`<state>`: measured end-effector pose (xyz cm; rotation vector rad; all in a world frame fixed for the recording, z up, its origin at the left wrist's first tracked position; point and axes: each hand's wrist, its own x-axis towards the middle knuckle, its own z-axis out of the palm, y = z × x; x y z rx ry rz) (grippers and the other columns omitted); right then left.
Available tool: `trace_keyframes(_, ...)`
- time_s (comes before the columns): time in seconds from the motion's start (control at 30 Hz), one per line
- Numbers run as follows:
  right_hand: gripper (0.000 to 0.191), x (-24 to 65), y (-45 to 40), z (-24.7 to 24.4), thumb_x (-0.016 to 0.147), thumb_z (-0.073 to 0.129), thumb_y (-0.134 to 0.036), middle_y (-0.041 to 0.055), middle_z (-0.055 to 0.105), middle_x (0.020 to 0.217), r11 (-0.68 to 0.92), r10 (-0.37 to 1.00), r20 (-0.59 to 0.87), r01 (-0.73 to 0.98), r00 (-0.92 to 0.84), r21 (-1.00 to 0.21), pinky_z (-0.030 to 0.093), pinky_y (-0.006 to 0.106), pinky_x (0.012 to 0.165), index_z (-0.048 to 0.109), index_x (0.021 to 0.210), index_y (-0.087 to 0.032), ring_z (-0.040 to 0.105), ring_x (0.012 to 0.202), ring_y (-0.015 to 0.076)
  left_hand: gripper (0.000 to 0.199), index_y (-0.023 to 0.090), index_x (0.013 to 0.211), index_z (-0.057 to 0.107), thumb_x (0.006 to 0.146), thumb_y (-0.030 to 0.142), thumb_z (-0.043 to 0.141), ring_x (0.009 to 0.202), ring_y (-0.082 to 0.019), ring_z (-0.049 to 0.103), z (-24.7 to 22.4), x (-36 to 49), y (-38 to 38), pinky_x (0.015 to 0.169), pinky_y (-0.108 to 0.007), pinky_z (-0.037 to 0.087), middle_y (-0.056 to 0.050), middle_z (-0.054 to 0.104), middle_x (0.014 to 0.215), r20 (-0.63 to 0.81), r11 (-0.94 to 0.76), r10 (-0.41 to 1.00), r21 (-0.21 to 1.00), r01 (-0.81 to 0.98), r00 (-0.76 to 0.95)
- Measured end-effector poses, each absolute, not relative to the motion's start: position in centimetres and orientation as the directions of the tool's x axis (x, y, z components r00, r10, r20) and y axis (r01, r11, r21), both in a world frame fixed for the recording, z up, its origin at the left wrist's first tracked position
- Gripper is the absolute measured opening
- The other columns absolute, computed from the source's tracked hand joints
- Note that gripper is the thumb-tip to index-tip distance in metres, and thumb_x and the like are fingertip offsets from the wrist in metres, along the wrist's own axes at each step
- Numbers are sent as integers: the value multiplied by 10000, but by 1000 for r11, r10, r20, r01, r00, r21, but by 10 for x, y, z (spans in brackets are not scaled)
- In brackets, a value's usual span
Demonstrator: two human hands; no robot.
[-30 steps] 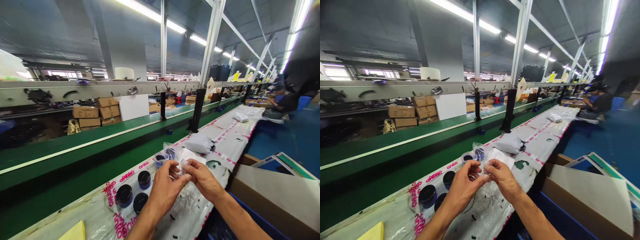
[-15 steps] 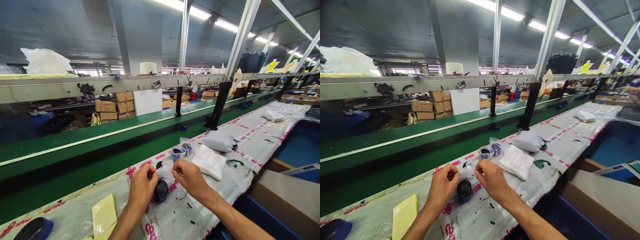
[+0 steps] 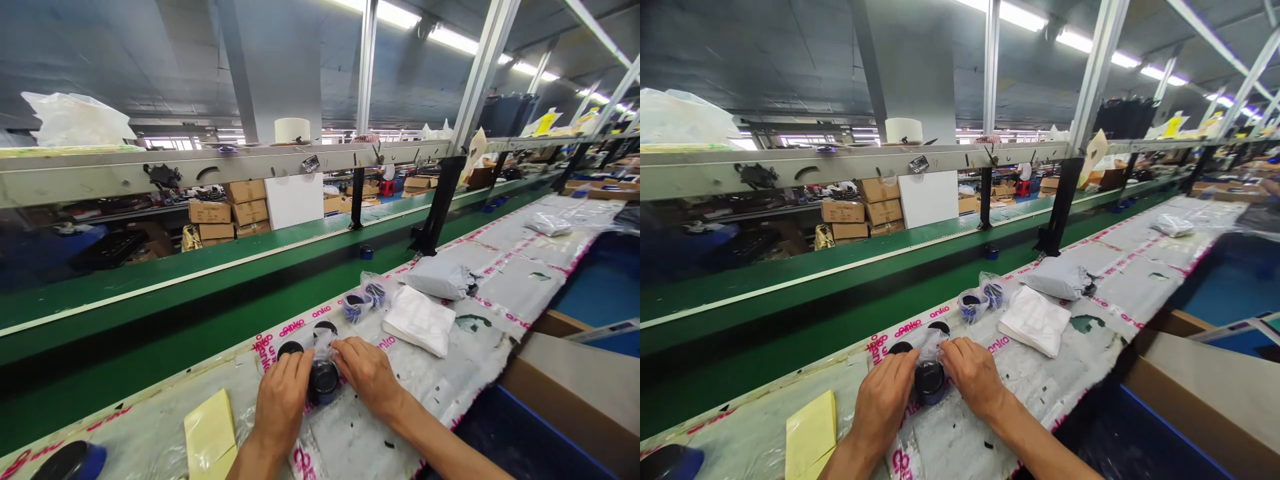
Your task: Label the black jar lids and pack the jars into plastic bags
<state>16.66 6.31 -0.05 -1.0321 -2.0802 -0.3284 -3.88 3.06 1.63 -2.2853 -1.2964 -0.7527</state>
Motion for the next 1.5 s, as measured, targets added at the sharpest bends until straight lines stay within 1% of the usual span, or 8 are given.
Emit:
trace_keyframes(0.2,153,171,59,-7,1020,474,-180,43,686,827,670,568,732,728,-377,-145,473,301,685,619,973,-198,647,771,189,298,170,1211,571,956,61,461,813,-222,665,10,-44,24,702,-353,535,-55,712,988,617,-543,630,-83,835,471)
trace_keyframes(0.57,154,187,36,-2,967,488,-100,50,712,910,783,506,723,602,-471,-156,502,295,719,601,950,-203,650,797,175,180,214,1034,607,981,137,454,765,-152,703,7,-49,9,709,-270,567,-14,731,887,636,-597,655,105,795,408)
trace_keyframes(0.8,187,194,27,-6,963,476,-89,61,698,1037,803,483,561,595,-672,22,462,324,696,600,884,-204,611,825,194,227,204,967,613,957,65,433,802,-188,673,7,-53,6,703,-317,529,-28,731,970,553,-671,610,-20,741,567)
trace_keyframes(0.97,153,191,28,-3,883,588,-58,62,667,1053,776,561,412,629,-718,40,468,332,747,581,896,-210,598,917,223,277,208,848,596,912,1,423,707,-205,611,8,-50,7,628,-328,454,-19,685,834,496,-674,614,-76,735,614)
trace_keyframes(1.17,131,175,32,14,804,624,-80,45,665,819,750,621,311,661,-720,33,455,345,657,589,837,-202,602,770,239,275,230,741,547,810,-27,479,645,-190,576,8,-43,10,587,-300,399,14,619,714,460,-592,746,124,797,482)
trace_keyframes(1.3,128,177,38,27,760,583,-85,28,692,787,691,723,284,666,-630,-282,424,295,646,621,804,-199,618,720,195,232,236,772,557,768,9,508,678,-154,609,16,-38,12,613,-246,427,41,631,732,407,-510,840,369,777,358)
trace_keyframes(1.4,144,183,43,24,737,561,-84,-25,659,697,461,855,181,550,-487,-696,372,242,579,624,781,-205,574,623,142,154,234,783,553,822,94,502,652,-136,613,22,-31,13,611,-227,439,46,636,734,355,-394,909,551,736,221)
trace_keyframes(1.5,62,182,46,11,763,572,-140,-45,598,652,215,917,64,355,-393,-910,331,212,526,592,773,-197,506,583,117,120,225,763,541,849,172,475,636,-150,600,21,-22,15,608,-246,435,27,621,723,299,-283,949,682,674,96)
